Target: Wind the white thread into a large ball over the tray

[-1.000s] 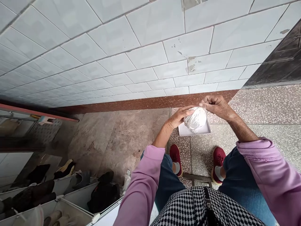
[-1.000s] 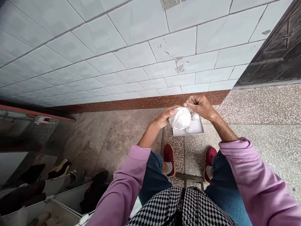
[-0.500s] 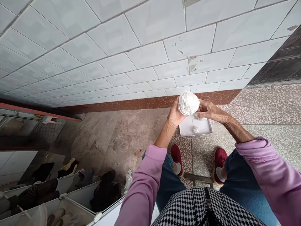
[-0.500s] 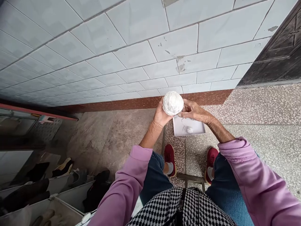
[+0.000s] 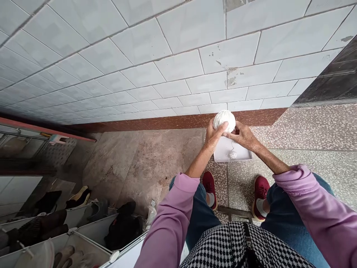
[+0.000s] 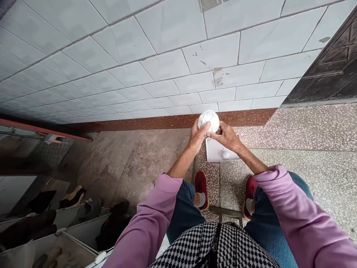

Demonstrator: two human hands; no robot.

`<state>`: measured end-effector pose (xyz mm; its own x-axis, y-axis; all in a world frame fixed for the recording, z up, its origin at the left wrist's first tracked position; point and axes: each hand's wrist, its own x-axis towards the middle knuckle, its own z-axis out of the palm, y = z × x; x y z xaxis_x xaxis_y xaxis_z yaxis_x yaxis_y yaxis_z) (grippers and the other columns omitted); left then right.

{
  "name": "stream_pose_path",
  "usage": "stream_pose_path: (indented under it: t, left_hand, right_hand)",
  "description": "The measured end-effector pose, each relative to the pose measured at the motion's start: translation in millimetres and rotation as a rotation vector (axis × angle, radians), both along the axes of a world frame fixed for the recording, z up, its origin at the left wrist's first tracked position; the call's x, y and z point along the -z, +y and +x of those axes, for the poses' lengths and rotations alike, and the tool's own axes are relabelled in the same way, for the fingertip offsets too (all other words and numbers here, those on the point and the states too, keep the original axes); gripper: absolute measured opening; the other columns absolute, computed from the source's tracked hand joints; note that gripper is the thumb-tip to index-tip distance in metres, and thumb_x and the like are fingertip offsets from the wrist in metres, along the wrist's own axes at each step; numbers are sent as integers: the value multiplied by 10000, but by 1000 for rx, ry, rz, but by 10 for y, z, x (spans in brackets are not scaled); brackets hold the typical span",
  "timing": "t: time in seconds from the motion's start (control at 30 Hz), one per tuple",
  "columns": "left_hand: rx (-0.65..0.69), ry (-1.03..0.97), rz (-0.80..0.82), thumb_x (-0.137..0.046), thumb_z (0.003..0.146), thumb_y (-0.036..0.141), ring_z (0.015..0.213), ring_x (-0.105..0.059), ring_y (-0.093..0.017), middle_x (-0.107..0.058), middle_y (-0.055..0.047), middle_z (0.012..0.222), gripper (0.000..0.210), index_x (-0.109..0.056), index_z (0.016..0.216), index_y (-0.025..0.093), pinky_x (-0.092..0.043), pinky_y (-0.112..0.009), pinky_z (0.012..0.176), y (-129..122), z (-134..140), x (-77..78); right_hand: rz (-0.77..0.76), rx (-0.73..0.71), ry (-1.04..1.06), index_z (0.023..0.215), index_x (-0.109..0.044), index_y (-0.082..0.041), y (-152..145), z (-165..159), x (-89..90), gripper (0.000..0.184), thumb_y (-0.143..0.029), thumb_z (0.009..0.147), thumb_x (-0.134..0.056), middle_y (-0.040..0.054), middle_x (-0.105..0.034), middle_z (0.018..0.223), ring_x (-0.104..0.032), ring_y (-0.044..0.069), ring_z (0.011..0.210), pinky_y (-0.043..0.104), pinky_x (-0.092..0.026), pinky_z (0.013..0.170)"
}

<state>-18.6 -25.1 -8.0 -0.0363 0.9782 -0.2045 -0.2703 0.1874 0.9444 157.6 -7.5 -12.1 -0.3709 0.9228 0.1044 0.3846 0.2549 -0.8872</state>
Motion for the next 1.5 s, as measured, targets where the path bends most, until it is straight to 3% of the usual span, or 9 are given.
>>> stream_pose_path:
  t: [0.1,0.2,0.43,0.67,0.83,1.0,1.17,1.37,1.5]
  left_hand:
    - [-70,-123,-14,-915,762,620,1364,-708,-350,-743,-129,1450,773,-667,1379,225,-668,-424,995,49,-32,-18]
    - [-105,-157,-53,-935,727,605,1356,-717,-351,-765,-127,1417,770,-676,1343,222,-674,-429,978,103,-94,-24]
    - [-158,82,-30,-1033,617,492,1294,-742,-322,-800,-113,1333,746,-729,1237,207,-642,-402,1038,85,-21,113]
    - [-70,-407,-289,-855,881,583,1360,-735,-355,-776,-145,1424,557,-743,1266,195,-681,-447,1066,38,68,63]
    - [-97,-456,-331,-823,901,640,1321,-761,-364,-795,-152,1357,592,-736,1280,193,-678,-489,1091,74,-11,20]
    - [-161,-164,-149,-1001,686,527,1282,-745,-354,-783,-117,1351,715,-698,1259,225,-650,-490,1054,60,33,124]
    - [-89,289,26,-1068,549,355,1299,-705,-330,-780,-107,1299,773,-691,1210,217,-547,-452,1143,49,-14,136]
    - [434,26,-100,-1034,615,523,1054,-738,-257,-782,-121,1208,764,-740,1239,193,-592,-378,903,-36,-54,-2]
    - [607,-87,-200,-1032,584,675,895,-704,-228,-776,-130,1076,821,-768,1183,181,-602,-353,742,-78,-36,-24]
  right_hand:
    - [55,-30,-192,1149,-657,-190,-105,-62,-6,293,-470,1068,-630,41,-659,773,-574,228,676,358,-412,675]
    - [121,-43,-426,1330,-668,-152,-195,-63,-71,317,-266,1089,-497,100,-749,822,-646,269,705,366,-401,711]
    - [222,-251,-667,1014,-765,-167,-352,-7,-346,283,-201,1106,-500,160,-795,835,-683,258,722,369,-354,697]
    - [162,-371,-989,1085,-805,-82,-443,-99,-543,310,-51,1065,-497,244,-840,970,-779,304,870,365,-401,702]
    - [103,-403,-1042,1166,-805,-60,-485,-175,-627,315,-23,1070,-507,255,-845,989,-800,306,885,363,-409,705]
    - [166,-426,-904,1108,-792,-94,-512,-168,-575,303,-67,1084,-491,206,-841,965,-752,264,813,360,-367,683]
    - [188,-351,-416,948,-769,-173,-289,217,-546,314,-266,1115,-520,96,-782,833,-640,189,700,345,-420,706]
    - [147,-191,-81,738,-655,-226,3,687,-629,423,-507,1055,-655,10,-584,667,-502,161,634,366,-376,653]
    - [75,-144,49,708,-620,-228,121,740,-534,524,-653,985,-752,-22,-495,643,-401,135,610,349,-333,599]
